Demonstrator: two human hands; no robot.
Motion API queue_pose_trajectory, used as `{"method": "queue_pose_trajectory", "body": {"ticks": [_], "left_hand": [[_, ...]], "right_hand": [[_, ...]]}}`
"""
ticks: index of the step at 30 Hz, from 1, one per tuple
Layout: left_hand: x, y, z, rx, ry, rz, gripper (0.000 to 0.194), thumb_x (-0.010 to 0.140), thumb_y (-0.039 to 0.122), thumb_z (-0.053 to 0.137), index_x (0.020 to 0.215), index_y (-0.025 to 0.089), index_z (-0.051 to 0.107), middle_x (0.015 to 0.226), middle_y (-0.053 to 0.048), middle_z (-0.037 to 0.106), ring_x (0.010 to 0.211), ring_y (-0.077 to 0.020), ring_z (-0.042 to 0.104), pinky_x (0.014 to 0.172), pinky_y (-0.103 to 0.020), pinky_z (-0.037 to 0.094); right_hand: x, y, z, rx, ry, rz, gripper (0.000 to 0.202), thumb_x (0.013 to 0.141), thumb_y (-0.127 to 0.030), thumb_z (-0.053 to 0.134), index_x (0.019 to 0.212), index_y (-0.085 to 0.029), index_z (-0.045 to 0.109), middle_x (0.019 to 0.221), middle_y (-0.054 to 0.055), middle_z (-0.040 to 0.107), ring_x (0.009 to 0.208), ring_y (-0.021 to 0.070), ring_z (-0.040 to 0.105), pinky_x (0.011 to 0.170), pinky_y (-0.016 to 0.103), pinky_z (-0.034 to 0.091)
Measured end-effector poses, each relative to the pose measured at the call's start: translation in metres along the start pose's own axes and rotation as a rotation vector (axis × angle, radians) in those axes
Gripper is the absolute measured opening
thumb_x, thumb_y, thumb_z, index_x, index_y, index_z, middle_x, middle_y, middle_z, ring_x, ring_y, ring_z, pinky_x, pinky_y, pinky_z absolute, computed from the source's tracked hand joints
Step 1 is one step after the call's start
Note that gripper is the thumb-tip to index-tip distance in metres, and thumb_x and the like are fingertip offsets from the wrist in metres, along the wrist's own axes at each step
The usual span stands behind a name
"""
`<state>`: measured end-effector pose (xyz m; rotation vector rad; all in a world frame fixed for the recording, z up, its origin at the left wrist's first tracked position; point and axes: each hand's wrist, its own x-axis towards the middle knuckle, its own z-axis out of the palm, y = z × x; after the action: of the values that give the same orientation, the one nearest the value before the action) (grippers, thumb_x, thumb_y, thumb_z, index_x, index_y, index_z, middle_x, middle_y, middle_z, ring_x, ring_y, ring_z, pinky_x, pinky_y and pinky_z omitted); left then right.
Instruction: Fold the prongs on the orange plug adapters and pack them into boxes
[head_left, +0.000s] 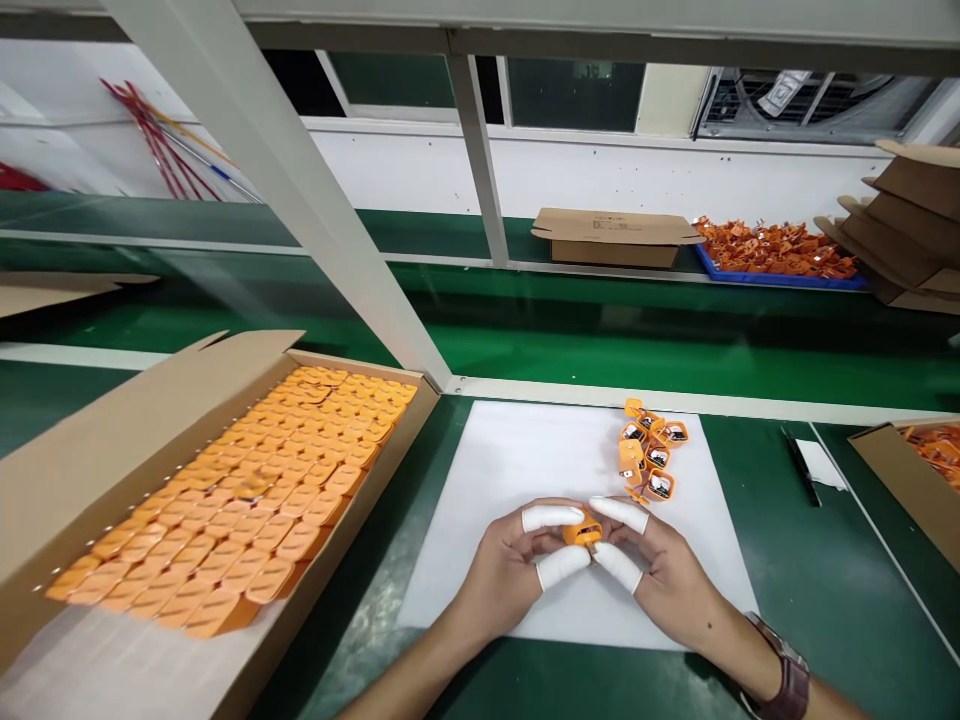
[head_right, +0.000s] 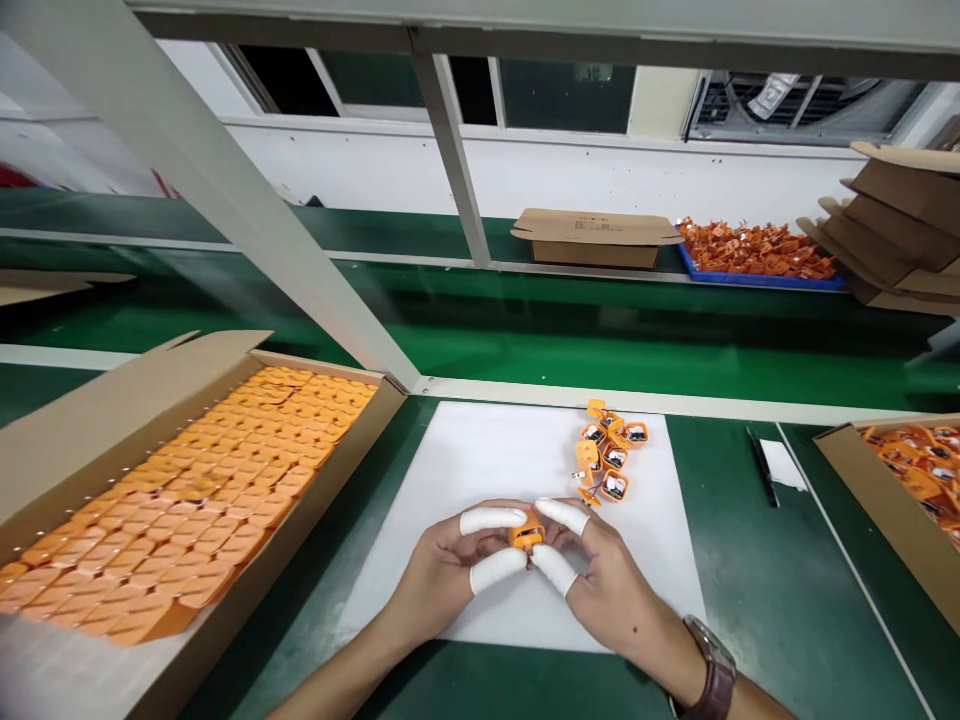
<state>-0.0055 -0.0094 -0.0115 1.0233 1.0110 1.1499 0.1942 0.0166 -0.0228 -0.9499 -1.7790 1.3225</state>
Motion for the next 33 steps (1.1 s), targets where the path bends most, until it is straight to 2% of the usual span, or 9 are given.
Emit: {"method": "queue_pose_trajectory", "body": {"ticks": [5, 8, 12, 15, 19, 23, 26, 29, 33], "left_hand": [[-0.001, -0.006, 0.0, -0.003, -0.007, 0.056, 0.023, 0.075, 0.02, 0.083, 0.096, 0.022, 0.076, 0.113, -0.008, 0.07, 0.092, -0.0224, 0.072, 0.08, -0.032, 0.061], [-0.002, -0.004, 0.0, 0.001, 0.01, 0.057, 0.025, 0.073, 0.019, 0.084, 0.097, 0.024, 0.077, 0.11, -0.008, 0.07, 0.092, -0.022, 0.072, 0.078, -0.03, 0.061], [-0.003, 0.002, 0.001, -0.052, -0.031, -0.031, 0.028, 0.076, 0.023, 0.083, 0.104, 0.022, 0.077, 0.122, -0.011, 0.068, 0.097, -0.0258, 0.072, 0.086, -0.036, 0.061], [-0.004, 0.002, 0.001, -0.033, -0.015, -0.082, 0.032, 0.077, 0.025, 0.081, 0.109, 0.021, 0.076, 0.121, -0.011, 0.071, 0.093, -0.0244, 0.073, 0.085, -0.037, 0.061], [-0.003, -0.007, 0.001, 0.046, 0.012, -0.013, 0.024, 0.081, 0.027, 0.078, 0.105, 0.021, 0.077, 0.12, -0.011, 0.072, 0.094, -0.0236, 0.072, 0.081, -0.033, 0.062], [-0.002, -0.009, 0.0, 0.064, -0.009, -0.024, 0.025, 0.084, 0.027, 0.075, 0.108, 0.021, 0.076, 0.122, -0.011, 0.072, 0.103, -0.026, 0.071, 0.088, -0.036, 0.061], [-0.001, -0.006, 0.0, 0.066, -0.017, -0.071, 0.028, 0.081, 0.028, 0.078, 0.108, 0.02, 0.076, 0.115, -0.009, 0.076, 0.103, -0.0263, 0.072, 0.093, -0.037, 0.06], [-0.001, -0.005, 0.0, 0.049, -0.016, -0.084, 0.029, 0.078, 0.026, 0.082, 0.106, 0.021, 0.078, 0.114, -0.008, 0.077, 0.103, -0.0259, 0.072, 0.093, -0.034, 0.059], [0.0, -0.007, 0.0, 0.028, 0.009, -0.074, 0.029, 0.076, 0.023, 0.083, 0.104, 0.025, 0.079, 0.114, -0.004, 0.078, 0.103, -0.0241, 0.073, 0.092, -0.03, 0.059]], "right_hand": [[0.0, -0.007, -0.002, 0.143, -0.118, 0.11, 0.042, 0.098, -0.036, 0.057, 0.139, -0.026, 0.053, 0.113, 0.007, 0.071, 0.103, 0.0197, 0.069, 0.095, 0.038, 0.058], [-0.001, -0.007, -0.001, 0.099, -0.097, 0.064, 0.037, 0.099, -0.034, 0.056, 0.135, -0.028, 0.057, 0.117, 0.007, 0.068, 0.103, 0.0188, 0.067, 0.095, 0.035, 0.056], [-0.002, -0.001, 0.0, 0.106, -0.053, 0.054, 0.036, 0.098, -0.032, 0.057, 0.134, -0.029, 0.057, 0.107, 0.006, 0.067, 0.101, 0.019, 0.067, 0.092, 0.034, 0.058], [-0.001, 0.002, 0.002, 0.11, -0.047, 0.06, 0.036, 0.097, -0.032, 0.059, 0.132, -0.028, 0.058, 0.105, 0.005, 0.067, 0.101, 0.0193, 0.066, 0.094, 0.035, 0.057], [0.0, 0.004, 0.003, 0.145, -0.066, 0.066, 0.034, 0.096, -0.031, 0.061, 0.13, -0.027, 0.06, 0.107, 0.006, 0.067, 0.098, 0.0186, 0.065, 0.094, 0.036, 0.056], [0.001, 0.003, 0.001, 0.183, -0.12, 0.109, 0.034, 0.096, -0.029, 0.061, 0.129, -0.025, 0.06, 0.107, 0.006, 0.065, 0.096, 0.0183, 0.065, 0.093, 0.036, 0.056], [0.004, 0.0, 0.0, 0.283, -0.159, 0.166, 0.034, 0.094, -0.031, 0.064, 0.127, -0.025, 0.061, 0.107, 0.006, 0.065, 0.094, 0.0176, 0.065, 0.093, 0.037, 0.055], [0.007, -0.002, 0.002, 0.35, -0.133, 0.234, 0.031, 0.092, -0.035, 0.067, 0.121, -0.024, 0.063, 0.102, 0.004, 0.066, 0.089, 0.0164, 0.066, 0.088, 0.035, 0.056], [0.01, -0.002, 0.006, 0.256, -0.085, 0.228, 0.028, 0.091, -0.036, 0.067, 0.116, -0.022, 0.066, 0.096, 0.004, 0.066, 0.084, 0.0161, 0.063, 0.082, 0.033, 0.055]]}}
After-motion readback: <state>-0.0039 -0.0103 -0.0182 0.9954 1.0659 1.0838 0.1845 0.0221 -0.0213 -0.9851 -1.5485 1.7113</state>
